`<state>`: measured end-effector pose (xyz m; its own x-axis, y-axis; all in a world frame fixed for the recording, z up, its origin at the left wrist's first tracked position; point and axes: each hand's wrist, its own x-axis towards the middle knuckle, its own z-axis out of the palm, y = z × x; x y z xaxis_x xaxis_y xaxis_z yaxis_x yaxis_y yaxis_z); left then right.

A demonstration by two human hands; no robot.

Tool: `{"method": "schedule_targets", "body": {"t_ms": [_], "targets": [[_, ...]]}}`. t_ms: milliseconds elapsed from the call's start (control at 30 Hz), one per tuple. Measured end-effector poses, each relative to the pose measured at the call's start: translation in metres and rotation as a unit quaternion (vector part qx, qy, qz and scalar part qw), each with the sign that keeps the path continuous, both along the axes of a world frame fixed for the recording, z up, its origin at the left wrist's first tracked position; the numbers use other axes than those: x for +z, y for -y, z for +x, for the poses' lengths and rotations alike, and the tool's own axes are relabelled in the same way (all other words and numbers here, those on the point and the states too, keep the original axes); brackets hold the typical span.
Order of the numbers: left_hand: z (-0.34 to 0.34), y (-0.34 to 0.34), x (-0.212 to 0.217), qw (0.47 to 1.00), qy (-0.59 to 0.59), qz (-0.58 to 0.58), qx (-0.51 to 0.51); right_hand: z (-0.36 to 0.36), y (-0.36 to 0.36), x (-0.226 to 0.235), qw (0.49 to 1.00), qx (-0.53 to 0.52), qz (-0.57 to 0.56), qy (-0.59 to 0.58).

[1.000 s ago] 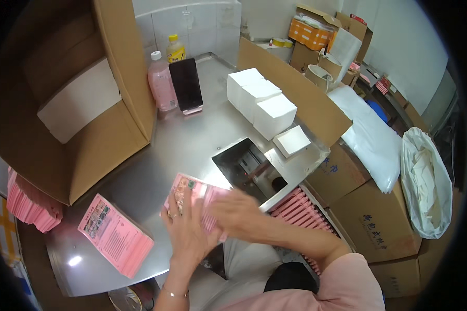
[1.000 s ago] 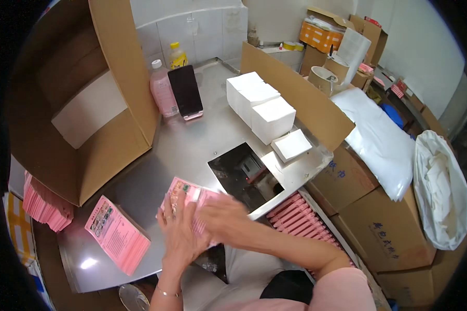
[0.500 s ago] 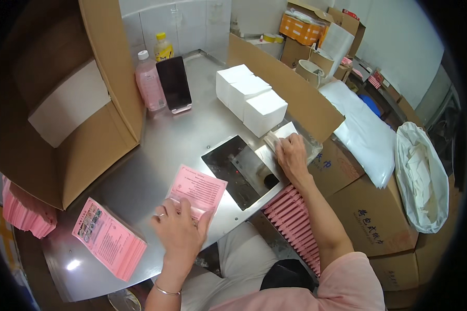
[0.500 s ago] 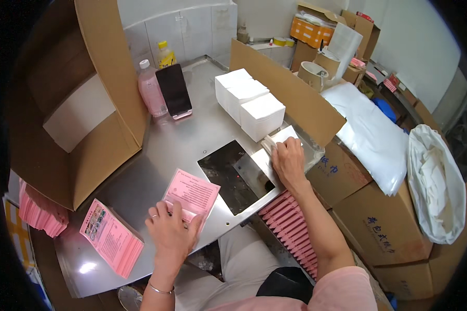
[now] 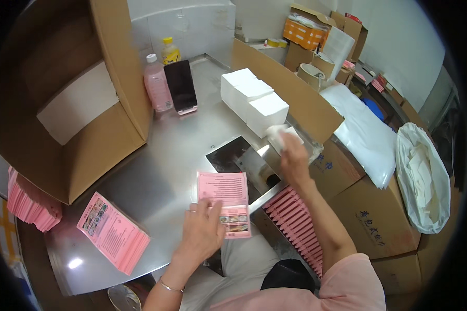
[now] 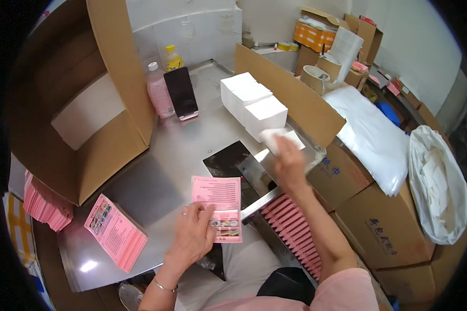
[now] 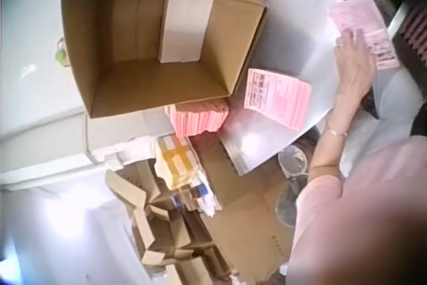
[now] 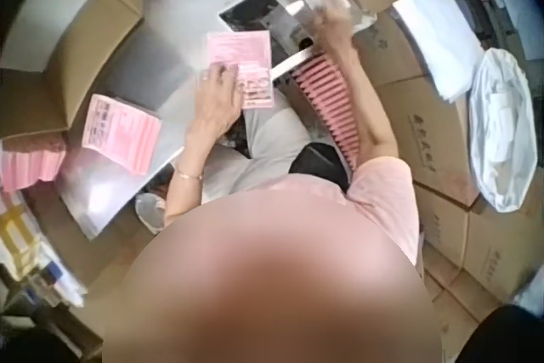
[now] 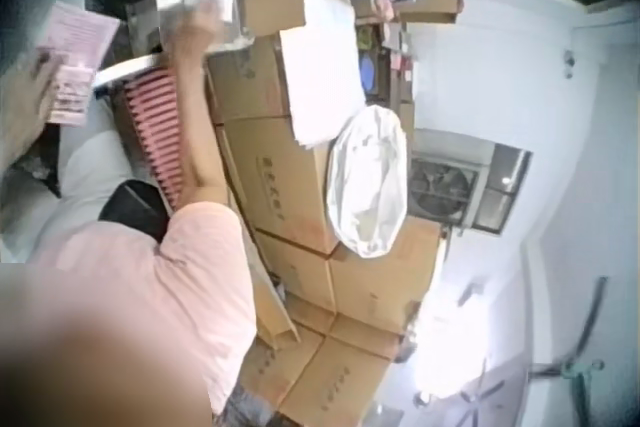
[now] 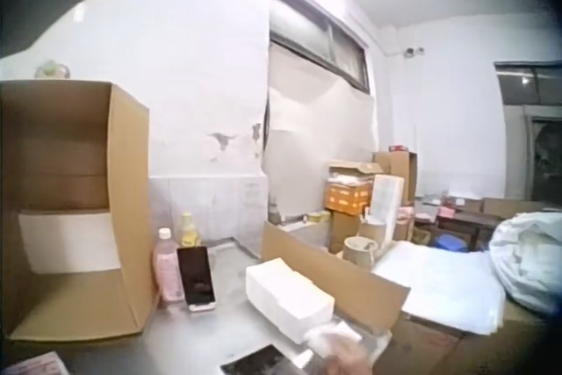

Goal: Packing items into pink bags and sealing them with a heat sealer.

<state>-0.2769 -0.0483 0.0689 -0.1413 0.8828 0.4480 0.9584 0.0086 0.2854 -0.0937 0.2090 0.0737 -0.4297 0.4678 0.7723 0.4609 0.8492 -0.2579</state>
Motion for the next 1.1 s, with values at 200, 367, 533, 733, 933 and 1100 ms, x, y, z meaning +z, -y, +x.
{"method": "schedule_targets", "body": {"t_ms": [200,367,533,733,933,1100], "targets": [[-0.015,0.023,0.026,0.995,0.039,-0.062,0.06,-0.034,0.156,-0.005,0.933,0.319,0.106,0.124],[0.006,0.005,0.023,0.996,0.08,-0.018,0.038,-0.096,0.099,-0.009,0.941,0.15,0.012,0.304],[-0.017,0.055,0.039,0.992,0.116,-0.042,0.032,-0.079,0.049,-0.039,0.973,0.134,-0.128,0.137],[-0.046,0.098,0.027,0.974,0.033,0.131,0.18,-0.041,0.051,-0.003,0.963,0.018,-0.089,0.253],[-0.11,0.156,0.021,0.898,-0.091,-0.055,0.426,0.007,-0.015,-0.018,0.966,-0.176,0.035,0.186],[-0.108,0.15,0.039,0.949,-0.005,-0.019,0.316,0.005,-0.028,-0.026,0.987,-0.118,0.006,0.106]]}}
